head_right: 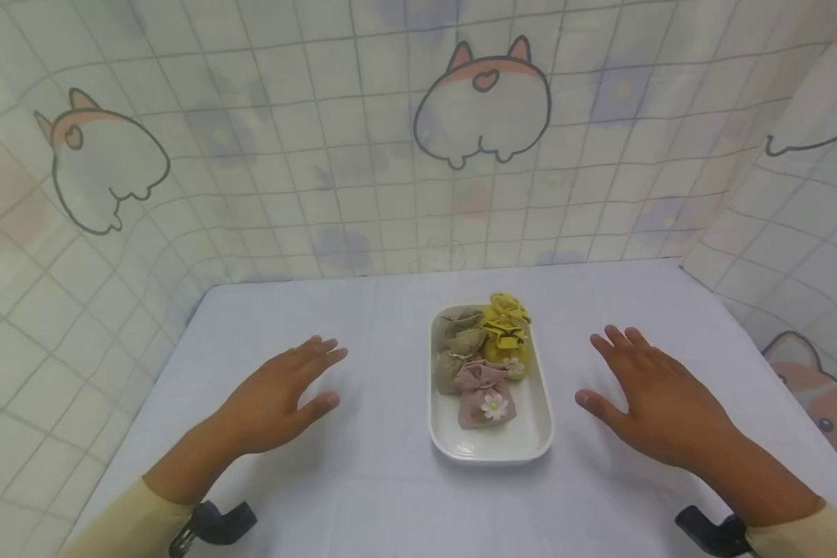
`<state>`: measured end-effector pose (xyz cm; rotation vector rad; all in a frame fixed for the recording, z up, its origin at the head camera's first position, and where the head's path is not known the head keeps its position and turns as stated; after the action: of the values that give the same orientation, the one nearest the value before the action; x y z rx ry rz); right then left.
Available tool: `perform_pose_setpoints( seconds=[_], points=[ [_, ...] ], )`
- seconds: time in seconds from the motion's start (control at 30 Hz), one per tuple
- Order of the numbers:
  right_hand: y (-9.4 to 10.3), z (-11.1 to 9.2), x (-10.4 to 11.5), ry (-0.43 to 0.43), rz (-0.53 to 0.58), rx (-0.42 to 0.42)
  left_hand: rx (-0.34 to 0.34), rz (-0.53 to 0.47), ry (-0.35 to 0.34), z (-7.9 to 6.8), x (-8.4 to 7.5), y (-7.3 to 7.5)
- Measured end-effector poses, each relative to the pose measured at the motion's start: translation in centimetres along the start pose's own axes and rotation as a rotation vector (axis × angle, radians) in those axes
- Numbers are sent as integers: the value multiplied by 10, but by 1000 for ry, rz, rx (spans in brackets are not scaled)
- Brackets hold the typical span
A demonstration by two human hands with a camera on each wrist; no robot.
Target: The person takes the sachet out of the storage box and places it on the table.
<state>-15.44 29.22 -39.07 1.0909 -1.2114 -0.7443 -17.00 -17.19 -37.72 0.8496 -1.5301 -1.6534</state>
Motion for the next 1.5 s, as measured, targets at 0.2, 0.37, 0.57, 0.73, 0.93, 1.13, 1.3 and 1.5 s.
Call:
perform_pose_setpoints(
  seconds=[0.2,0.37,0.57,0.73,0.93,1.13,1.3,1.5],
  points=[
    [-7,0,5,29,16,7,12,-10,1,1,-2,-5],
    [-11,1,7,40,12,5,0,-17,-10,3,-7,-5],
    [-16,1,10,42,14,9,20,-23,-11,7,-11,-8],
    [-20,3,13,53,19,5,35,-17,-12,10,-14,-14],
    [-24,6,16,51,19,13,32,-15,-26,15,-19,-23],
    [-26,8,20,52,30,22,30,-12,5,20,-26,-26],
    [-30,10,23,51,38,28,27,-33,-9,24,-31,-25],
    [-37,14,24,3,18,58,31,-31,-25,29,-35,-28]
  ],
)
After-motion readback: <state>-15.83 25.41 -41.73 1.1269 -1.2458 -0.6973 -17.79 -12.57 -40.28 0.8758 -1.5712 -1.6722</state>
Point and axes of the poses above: each hand's wrist, its own z-axis towards the middle knuckle, its own y-axis out of the back of the hand, x = y × z, the point moved 4 cm from there along z, towards the middle knuckle, and after that the axes turned 13 degrees about z, right-handed, at the moved point
